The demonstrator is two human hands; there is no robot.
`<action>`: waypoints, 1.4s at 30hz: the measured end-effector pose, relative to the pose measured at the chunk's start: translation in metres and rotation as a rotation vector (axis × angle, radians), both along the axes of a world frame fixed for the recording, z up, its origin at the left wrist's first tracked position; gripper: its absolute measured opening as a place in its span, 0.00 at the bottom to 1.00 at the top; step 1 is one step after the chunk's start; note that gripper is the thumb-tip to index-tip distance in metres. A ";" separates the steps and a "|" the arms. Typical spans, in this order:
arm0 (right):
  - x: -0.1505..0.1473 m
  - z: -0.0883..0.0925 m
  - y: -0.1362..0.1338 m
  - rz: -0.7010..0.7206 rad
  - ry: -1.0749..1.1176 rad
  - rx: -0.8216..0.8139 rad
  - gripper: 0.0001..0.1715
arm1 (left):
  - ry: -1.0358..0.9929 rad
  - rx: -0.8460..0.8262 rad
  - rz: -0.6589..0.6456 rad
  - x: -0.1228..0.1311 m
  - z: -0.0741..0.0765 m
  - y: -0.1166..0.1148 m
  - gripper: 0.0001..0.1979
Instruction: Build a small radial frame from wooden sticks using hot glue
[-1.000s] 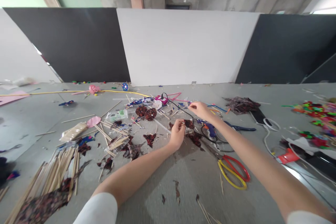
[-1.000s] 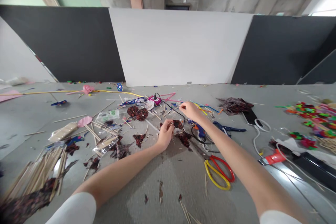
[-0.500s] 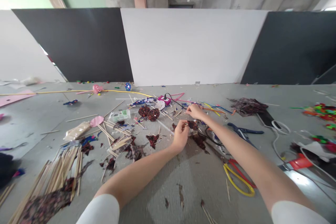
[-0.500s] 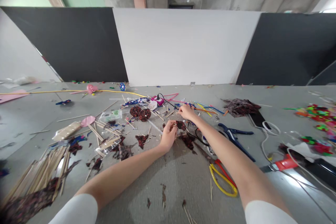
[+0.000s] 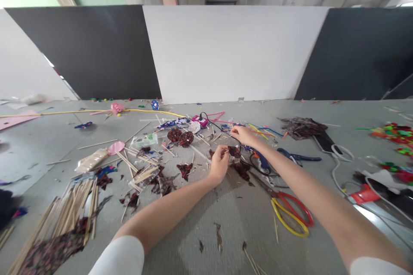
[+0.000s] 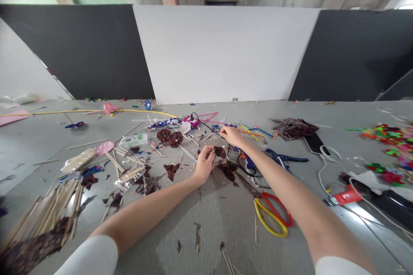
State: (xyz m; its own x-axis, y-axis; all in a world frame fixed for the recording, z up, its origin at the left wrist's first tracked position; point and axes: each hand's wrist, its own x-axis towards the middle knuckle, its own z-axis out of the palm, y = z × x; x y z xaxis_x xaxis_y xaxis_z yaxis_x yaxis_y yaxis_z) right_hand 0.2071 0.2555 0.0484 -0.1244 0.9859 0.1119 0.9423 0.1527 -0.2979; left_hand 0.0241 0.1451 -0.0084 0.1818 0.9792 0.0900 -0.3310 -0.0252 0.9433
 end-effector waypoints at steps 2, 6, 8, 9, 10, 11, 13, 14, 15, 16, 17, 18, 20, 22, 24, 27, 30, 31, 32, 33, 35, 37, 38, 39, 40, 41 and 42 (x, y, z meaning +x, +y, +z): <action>-0.001 0.009 -0.004 0.017 0.034 0.026 0.11 | 0.010 0.004 -0.007 0.000 0.000 0.000 0.10; -0.012 0.035 -0.010 0.064 0.085 0.067 0.15 | 0.030 0.026 -0.006 0.000 -0.002 0.000 0.09; -0.023 0.051 -0.014 0.101 0.108 0.073 0.15 | 0.031 0.031 -0.003 0.001 -0.004 0.002 0.09; -0.030 0.059 -0.018 0.122 0.118 0.074 0.14 | 0.033 0.033 0.001 0.001 -0.005 0.002 0.09; -0.038 0.068 -0.024 0.144 0.126 0.077 0.14 | 0.036 0.034 0.008 0.002 -0.006 0.003 0.10; -0.045 0.077 -0.032 0.165 0.134 0.083 0.14 | 0.042 0.036 0.016 0.002 -0.007 0.004 0.10; -0.058 0.097 -0.053 0.257 0.160 0.119 0.15 | 0.065 0.037 0.027 0.002 -0.008 0.004 0.10; -0.064 0.106 -0.067 0.309 0.170 0.160 0.16 | 0.076 0.036 0.029 0.002 -0.008 0.005 0.10; -0.067 0.115 -0.082 0.354 0.172 0.196 0.16 | 0.087 0.038 0.030 0.001 -0.008 0.004 0.09; -0.070 0.123 -0.100 0.392 0.167 0.227 0.15 | 0.095 0.042 0.031 0.001 -0.007 0.004 0.09; -0.071 0.129 -0.118 0.408 0.158 0.252 0.15 | 0.101 0.054 0.033 0.000 -0.006 0.004 0.09; -0.071 0.133 -0.138 0.418 0.144 0.261 0.14 | 0.107 0.072 0.041 -0.001 -0.005 0.003 0.08; -0.070 0.132 -0.181 0.465 0.117 0.170 0.14 | 0.112 0.105 0.053 -0.002 -0.002 0.002 0.08; -0.067 0.119 -0.227 0.518 0.064 -0.004 0.13 | 0.110 0.084 0.035 -0.003 0.000 0.000 0.08; -0.064 0.094 -0.272 0.469 -0.036 -0.127 0.15 | 0.105 0.038 0.017 -0.003 0.001 -0.001 0.08; -0.056 0.050 -0.331 0.291 -0.136 -0.133 0.12 | 0.104 -0.003 0.007 -0.003 0.003 -0.002 0.07; -0.044 0.019 -0.374 0.236 -0.020 0.014 0.28 | 0.102 0.003 0.016 -0.003 0.005 -0.003 0.08; -0.041 0.014 -0.384 0.244 0.026 0.074 0.42 | 0.103 0.007 0.022 -0.003 0.006 -0.003 0.08; -0.038 0.010 -0.393 0.249 0.063 0.107 0.56 | 0.104 0.012 0.027 -0.004 0.007 -0.003 0.09; -0.037 0.007 -0.401 0.238 0.100 0.104 0.67 | 0.106 0.015 0.031 -0.004 0.007 -0.004 0.09; -0.039 0.002 -0.410 0.245 0.121 0.050 0.74 | 0.108 0.019 0.029 -0.004 0.008 -0.004 0.09; -0.043 -0.006 -0.413 0.232 0.108 0.054 0.72 | 0.101 0.016 0.014 -0.003 0.008 -0.005 0.10; -0.045 -0.012 -0.412 0.231 0.094 0.072 0.70 | 0.093 0.010 0.006 -0.003 0.007 -0.005 0.10; -0.046 -0.018 -0.410 0.221 0.084 0.102 0.68 | 0.083 0.002 -0.003 -0.003 0.007 -0.005 0.10; -0.048 -0.025 -0.407 0.224 0.073 0.112 0.67 | 0.072 -0.007 -0.010 -0.003 0.007 -0.005 0.10; -0.049 -0.030 -0.403 0.228 0.059 0.105 0.66 | 0.062 -0.014 -0.015 -0.003 0.006 -0.005 0.10; -0.049 -0.035 -0.398 0.250 0.048 0.097 0.64 | 0.055 -0.019 -0.017 -0.003 0.006 -0.005 0.10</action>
